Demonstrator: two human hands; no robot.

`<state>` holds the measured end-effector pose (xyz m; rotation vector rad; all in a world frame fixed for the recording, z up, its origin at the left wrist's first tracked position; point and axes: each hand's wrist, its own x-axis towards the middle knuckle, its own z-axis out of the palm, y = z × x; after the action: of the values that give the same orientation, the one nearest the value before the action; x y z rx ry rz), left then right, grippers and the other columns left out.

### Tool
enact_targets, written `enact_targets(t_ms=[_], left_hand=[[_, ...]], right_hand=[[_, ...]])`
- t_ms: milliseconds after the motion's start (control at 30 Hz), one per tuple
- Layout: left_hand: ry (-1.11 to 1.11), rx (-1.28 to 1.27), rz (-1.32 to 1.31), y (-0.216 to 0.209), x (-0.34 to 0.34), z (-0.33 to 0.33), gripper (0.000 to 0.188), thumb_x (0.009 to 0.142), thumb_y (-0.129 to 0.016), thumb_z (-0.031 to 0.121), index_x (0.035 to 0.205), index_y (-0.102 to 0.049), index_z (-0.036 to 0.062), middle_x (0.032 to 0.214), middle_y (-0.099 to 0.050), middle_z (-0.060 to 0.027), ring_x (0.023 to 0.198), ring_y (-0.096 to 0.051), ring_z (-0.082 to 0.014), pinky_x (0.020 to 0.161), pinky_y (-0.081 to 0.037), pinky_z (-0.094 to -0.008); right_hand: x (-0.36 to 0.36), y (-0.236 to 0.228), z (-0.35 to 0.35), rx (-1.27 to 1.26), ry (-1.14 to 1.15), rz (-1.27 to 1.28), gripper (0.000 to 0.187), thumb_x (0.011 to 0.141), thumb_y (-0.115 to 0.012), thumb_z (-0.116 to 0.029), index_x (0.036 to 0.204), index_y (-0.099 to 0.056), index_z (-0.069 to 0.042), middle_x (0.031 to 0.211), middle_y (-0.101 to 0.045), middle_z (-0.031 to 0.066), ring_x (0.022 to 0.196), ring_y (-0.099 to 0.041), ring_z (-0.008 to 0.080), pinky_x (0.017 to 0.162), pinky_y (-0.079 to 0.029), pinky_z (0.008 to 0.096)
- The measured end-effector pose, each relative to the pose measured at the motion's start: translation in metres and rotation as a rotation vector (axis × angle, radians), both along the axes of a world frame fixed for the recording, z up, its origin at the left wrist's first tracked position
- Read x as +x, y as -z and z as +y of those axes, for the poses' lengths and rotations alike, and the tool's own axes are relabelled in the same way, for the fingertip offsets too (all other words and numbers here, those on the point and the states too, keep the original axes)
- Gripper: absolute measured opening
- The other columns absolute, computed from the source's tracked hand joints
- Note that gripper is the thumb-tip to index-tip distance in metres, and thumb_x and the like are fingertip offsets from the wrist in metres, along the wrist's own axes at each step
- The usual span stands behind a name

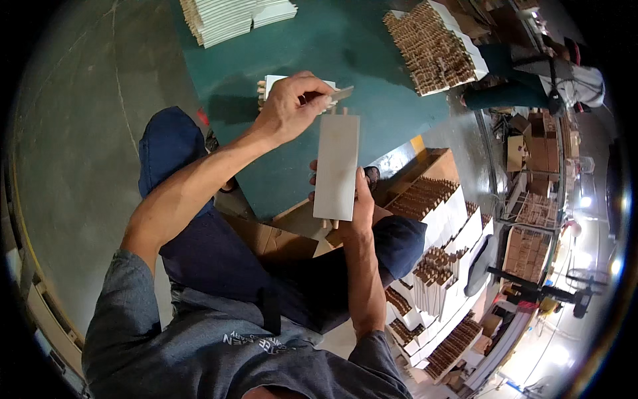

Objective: The person applies thin white adhesive strips to the edges of rectangular white furniture panels by hand, picking up panels one by one and stacking them after the application.

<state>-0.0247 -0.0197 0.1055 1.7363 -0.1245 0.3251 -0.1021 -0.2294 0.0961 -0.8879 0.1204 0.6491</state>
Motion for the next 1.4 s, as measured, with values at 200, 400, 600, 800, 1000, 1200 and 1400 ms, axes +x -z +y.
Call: enact_targets(t_ms=[200, 400, 600, 800, 1000, 1200, 1400], left_hand=[[0.009, 0.140, -0.081, 0.018, 0.005, -0.003, 0.010, 0.086, -0.064, 0.003, 0.093, -0.070, -0.0002, 0.086, -0.065, -0.0112, 0.073, -0.064, -0.0243, 0.066, -0.051, -0.0343], [0.027, 0.356, -0.260, 0.024, -0.002, -0.007, 0.007, 0.086, -0.065, 0.003, 0.091, -0.067, -0.0006, 0.084, -0.063, -0.0129, 0.075, -0.063, -0.0259, 0.066, -0.052, -0.0369], [0.108, 0.324, -0.363, 0.026, -0.025, -0.024, 0.003, 0.086, -0.064, 0.003, 0.088, -0.066, 0.0009, 0.082, -0.061, -0.0117, 0.077, -0.062, -0.0251, 0.065, -0.051, -0.0369], [0.005, 0.371, -0.350, 0.023, -0.004, -0.013, 0.006, 0.086, -0.062, 0.001, 0.089, -0.068, 0.0005, 0.082, -0.062, -0.0119, 0.077, -0.062, -0.0243, 0.065, -0.052, -0.0362], [0.264, 0.324, -0.452, 0.028, -0.055, -0.049, 0.008, 0.085, -0.061, -0.002, 0.090, -0.068, 0.0000, 0.082, -0.061, -0.0120, 0.078, -0.062, -0.0239, 0.064, -0.053, -0.0342], [0.146, 0.353, -0.438, 0.025, -0.025, -0.040, 0.012, 0.083, -0.059, -0.003, 0.090, -0.068, 0.0013, 0.085, -0.060, -0.0106, 0.077, -0.061, -0.0241, 0.064, -0.054, -0.0364], [0.448, 0.234, -0.526, 0.015, -0.088, -0.068, 0.014, 0.081, -0.062, 0.001, 0.094, -0.067, 0.0019, 0.084, -0.060, -0.0084, 0.076, -0.060, -0.0229, 0.060, -0.053, -0.0332]], right_hand=[[0.013, 0.000, 0.019, -0.022, -0.001, 0.053, 0.065, 0.104, -0.023, -0.051, 0.139, -0.044, 0.000, 0.123, -0.058, 0.0217, 0.094, -0.062, 0.0271, 0.073, -0.057, 0.0395], [0.016, 0.006, 0.013, -0.029, -0.019, 0.136, 0.063, 0.105, -0.023, -0.051, 0.133, -0.048, -0.001, 0.109, -0.063, 0.0210, 0.082, -0.065, 0.0288, 0.066, -0.057, 0.0389], [0.016, 0.001, 0.015, -0.096, 0.041, 0.165, 0.059, 0.105, -0.022, -0.050, 0.127, -0.052, -0.004, 0.098, -0.065, 0.0198, 0.071, -0.065, 0.0307, 0.060, -0.056, 0.0374], [0.013, -0.009, 0.022, -0.133, 0.053, 0.129, 0.065, 0.103, -0.024, -0.056, 0.123, -0.053, -0.001, 0.096, -0.065, 0.0166, 0.071, -0.067, 0.0266, 0.055, -0.057, 0.0351], [0.026, 0.030, -0.009, 0.105, 0.015, 0.098, 0.055, 0.105, -0.030, -0.049, 0.120, -0.056, -0.003, 0.100, -0.066, 0.0144, 0.079, -0.068, 0.0200, 0.058, -0.057, 0.0299], [0.021, 0.021, -0.007, 0.030, 0.045, 0.052, 0.052, 0.105, -0.031, -0.047, 0.120, -0.056, -0.004, 0.112, -0.064, 0.0162, 0.090, -0.065, 0.0218, 0.071, -0.057, 0.0371], [0.033, -0.008, -0.003, 0.059, 0.166, -0.056, 0.046, 0.106, -0.034, -0.037, 0.132, -0.047, -0.001, 0.121, -0.061, 0.0196, 0.095, -0.063, 0.0244, 0.076, -0.057, 0.0349]])
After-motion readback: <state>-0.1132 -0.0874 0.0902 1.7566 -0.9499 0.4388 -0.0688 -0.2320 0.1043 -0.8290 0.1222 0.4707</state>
